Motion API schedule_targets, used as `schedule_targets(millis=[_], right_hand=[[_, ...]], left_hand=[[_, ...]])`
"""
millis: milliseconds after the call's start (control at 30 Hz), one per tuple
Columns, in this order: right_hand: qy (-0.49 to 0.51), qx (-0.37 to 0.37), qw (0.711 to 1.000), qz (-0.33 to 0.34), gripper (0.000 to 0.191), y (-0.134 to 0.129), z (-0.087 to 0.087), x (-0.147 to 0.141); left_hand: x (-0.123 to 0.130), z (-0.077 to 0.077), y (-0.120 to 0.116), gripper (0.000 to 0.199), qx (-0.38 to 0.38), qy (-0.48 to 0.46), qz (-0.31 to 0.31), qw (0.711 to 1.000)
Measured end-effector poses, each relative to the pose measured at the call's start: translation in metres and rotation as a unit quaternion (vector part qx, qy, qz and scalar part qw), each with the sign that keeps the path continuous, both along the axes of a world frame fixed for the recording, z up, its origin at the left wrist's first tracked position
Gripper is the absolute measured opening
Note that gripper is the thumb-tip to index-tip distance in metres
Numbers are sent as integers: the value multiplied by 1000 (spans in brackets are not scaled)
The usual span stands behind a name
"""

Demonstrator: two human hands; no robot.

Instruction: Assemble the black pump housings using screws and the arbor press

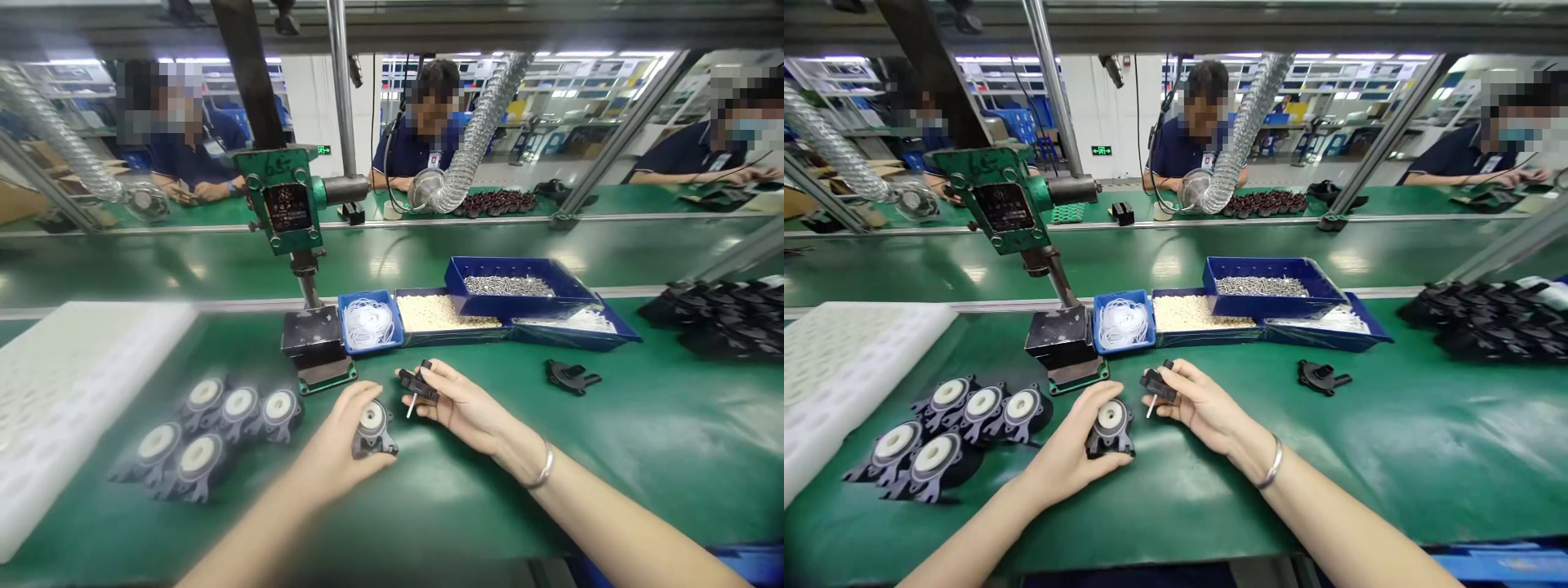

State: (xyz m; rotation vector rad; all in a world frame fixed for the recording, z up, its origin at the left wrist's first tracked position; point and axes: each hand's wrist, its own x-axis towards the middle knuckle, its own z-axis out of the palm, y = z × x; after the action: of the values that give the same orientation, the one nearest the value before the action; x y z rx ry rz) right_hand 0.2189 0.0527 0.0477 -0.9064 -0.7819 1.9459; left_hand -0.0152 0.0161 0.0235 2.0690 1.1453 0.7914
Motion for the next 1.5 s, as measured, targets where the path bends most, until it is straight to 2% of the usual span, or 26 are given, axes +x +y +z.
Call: schedule_targets(millis=[100, 200, 333, 433, 500, 567, 667, 733, 867, 933, 1167, 1333, 1433, 1500], right_hand=[[-25, 53, 998, 4, 33, 6, 12, -14], [-58, 100, 993, 8, 31, 8, 20, -32], [-124, 133, 983, 18, 33, 8, 18, -52], [-165, 167, 972, 14, 33, 7, 12, -57], [-192, 206, 960, 7, 29, 5, 9, -56], [-239, 262, 935, 8, 22, 0, 9, -52], [-345, 362, 865, 33, 11, -10, 7, -48], [-398, 386, 831, 48, 12, -17, 3, -46], [-417, 375, 826, 58, 18, -23, -7, -45], [-416, 379, 823, 73, 23, -23, -9, -46], [-399, 389, 825, 91, 25, -20, -9, -48], [-432, 403, 805, 64, 25, -23, -13, -49], [-433, 423, 789, 109, 24, -16, 0, -43], [-429, 464, 764, 129, 23, -4, 24, -38]], left_hand=[[-3, -8, 0, 88, -83, -84, 23, 993], [0, -14, -2, 97, -149, -130, 44, 979], [5, -16, -5, 102, -157, -149, 70, 974], [6, -17, -6, 108, -173, -148, 81, 970], [6, -19, -6, 109, -187, -146, 81, 968], [5, -20, -6, 108, -194, -145, 72, 968], [4, -24, -7, 109, -166, -144, 58, 974], [4, -26, -8, 106, -116, -141, 55, 982], [3, -31, -6, 70, -8, -129, 23, 991], [3, -32, -4, 61, 13, -132, 10, 991], [1, -37, 1, 67, 12, -134, 2, 991], [4, -40, 3, 68, -11, -146, 4, 989], [7, -33, -2, 69, -30, -136, 30, 990], [4, -18, -7, 69, -30, -131, 37, 990]])
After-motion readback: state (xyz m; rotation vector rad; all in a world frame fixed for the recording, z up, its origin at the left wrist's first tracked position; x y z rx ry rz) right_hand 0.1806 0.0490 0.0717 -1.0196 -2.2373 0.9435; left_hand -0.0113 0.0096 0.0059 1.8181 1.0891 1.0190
